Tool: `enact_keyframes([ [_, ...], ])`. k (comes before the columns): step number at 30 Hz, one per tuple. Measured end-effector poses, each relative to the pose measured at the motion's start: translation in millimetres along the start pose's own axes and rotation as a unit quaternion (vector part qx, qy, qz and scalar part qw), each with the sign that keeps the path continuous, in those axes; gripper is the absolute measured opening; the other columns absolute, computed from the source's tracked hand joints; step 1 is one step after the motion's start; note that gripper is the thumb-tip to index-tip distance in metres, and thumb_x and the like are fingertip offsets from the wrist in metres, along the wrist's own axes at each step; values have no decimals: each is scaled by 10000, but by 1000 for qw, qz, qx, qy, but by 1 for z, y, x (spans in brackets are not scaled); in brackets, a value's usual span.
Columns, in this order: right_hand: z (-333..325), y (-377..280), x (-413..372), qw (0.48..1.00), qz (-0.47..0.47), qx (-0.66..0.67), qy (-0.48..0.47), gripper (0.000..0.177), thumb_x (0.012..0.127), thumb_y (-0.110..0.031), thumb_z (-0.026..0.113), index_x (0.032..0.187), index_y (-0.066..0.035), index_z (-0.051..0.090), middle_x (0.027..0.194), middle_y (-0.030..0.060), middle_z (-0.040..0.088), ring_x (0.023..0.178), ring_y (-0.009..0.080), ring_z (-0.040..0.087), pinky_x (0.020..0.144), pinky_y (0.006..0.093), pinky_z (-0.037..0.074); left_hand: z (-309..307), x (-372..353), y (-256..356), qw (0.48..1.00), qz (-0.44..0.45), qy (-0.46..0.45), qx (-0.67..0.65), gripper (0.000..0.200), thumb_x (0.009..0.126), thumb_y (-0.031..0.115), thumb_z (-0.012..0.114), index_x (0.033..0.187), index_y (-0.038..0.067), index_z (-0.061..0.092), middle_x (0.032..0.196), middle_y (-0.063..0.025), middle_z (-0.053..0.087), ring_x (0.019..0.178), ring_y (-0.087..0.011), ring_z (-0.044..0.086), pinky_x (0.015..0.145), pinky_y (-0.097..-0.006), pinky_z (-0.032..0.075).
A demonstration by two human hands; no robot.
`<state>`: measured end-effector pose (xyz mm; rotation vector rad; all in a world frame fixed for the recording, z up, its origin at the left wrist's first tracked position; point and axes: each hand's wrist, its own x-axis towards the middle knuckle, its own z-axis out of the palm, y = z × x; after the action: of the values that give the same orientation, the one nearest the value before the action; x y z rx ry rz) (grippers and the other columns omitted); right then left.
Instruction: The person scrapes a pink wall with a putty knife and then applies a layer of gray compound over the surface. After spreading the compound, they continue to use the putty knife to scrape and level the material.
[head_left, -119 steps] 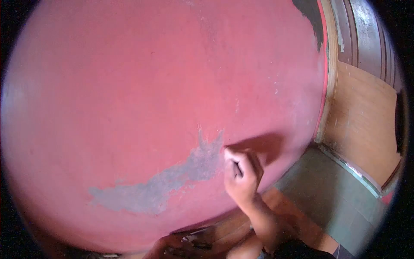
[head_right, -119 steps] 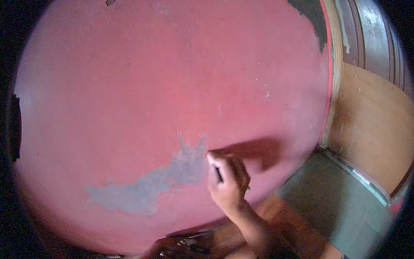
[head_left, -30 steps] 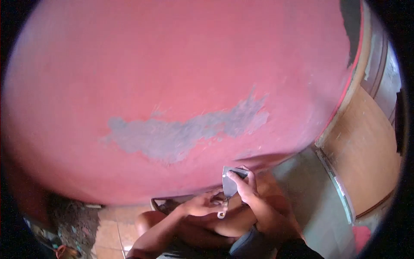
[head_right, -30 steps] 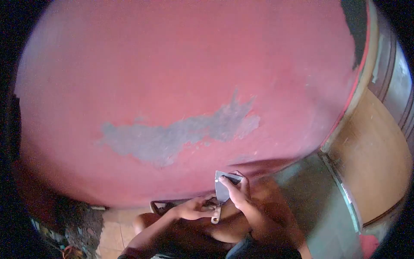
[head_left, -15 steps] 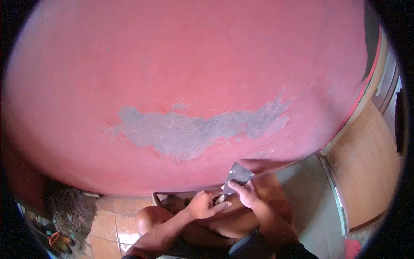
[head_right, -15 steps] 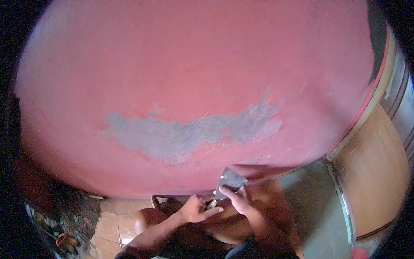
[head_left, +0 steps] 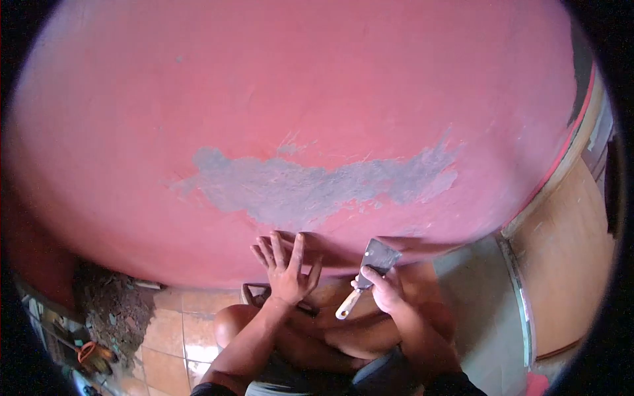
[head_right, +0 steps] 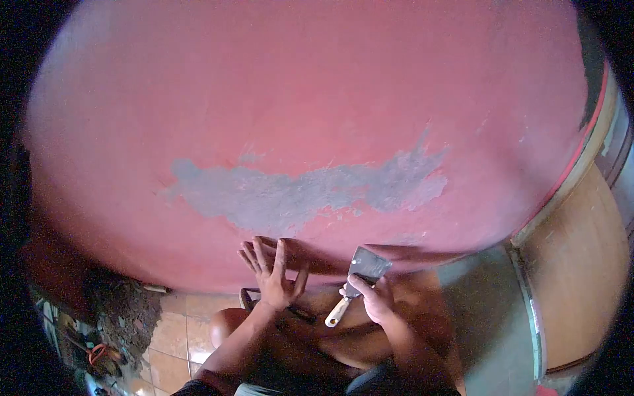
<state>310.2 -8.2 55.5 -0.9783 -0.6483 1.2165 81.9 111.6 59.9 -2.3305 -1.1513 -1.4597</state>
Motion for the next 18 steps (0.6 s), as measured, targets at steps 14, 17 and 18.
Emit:
enact_keyframes([
  [14,18,-9,-3,997,22,-27,69,233,978,-224,844,1038,-79,672,849,17,672,674,137,645,603,340,573,-3,-24,9,962,18,-266,59,1052,971,618,708,1747,75,251,1756,-420,101,1565,-744,-19,1199,-886,-32],
  [17,15,-15,-6,989,47,-120,68,267,902,-206,917,959,-90,684,808,-1,668,622,116,608,561,304,506,-5,-20,18,961,17,-270,51,1019,974,636,686,1752,124,273,1771,-366,153,1557,-733,103,1196,-893,35],
  [18,17,-18,-8,986,50,-141,67,287,870,-198,945,937,-94,686,797,-7,665,612,111,598,555,296,488,-4,-20,19,964,13,-261,48,995,975,638,680,1752,152,291,1776,-341,181,1550,-731,164,1194,-898,69],
])
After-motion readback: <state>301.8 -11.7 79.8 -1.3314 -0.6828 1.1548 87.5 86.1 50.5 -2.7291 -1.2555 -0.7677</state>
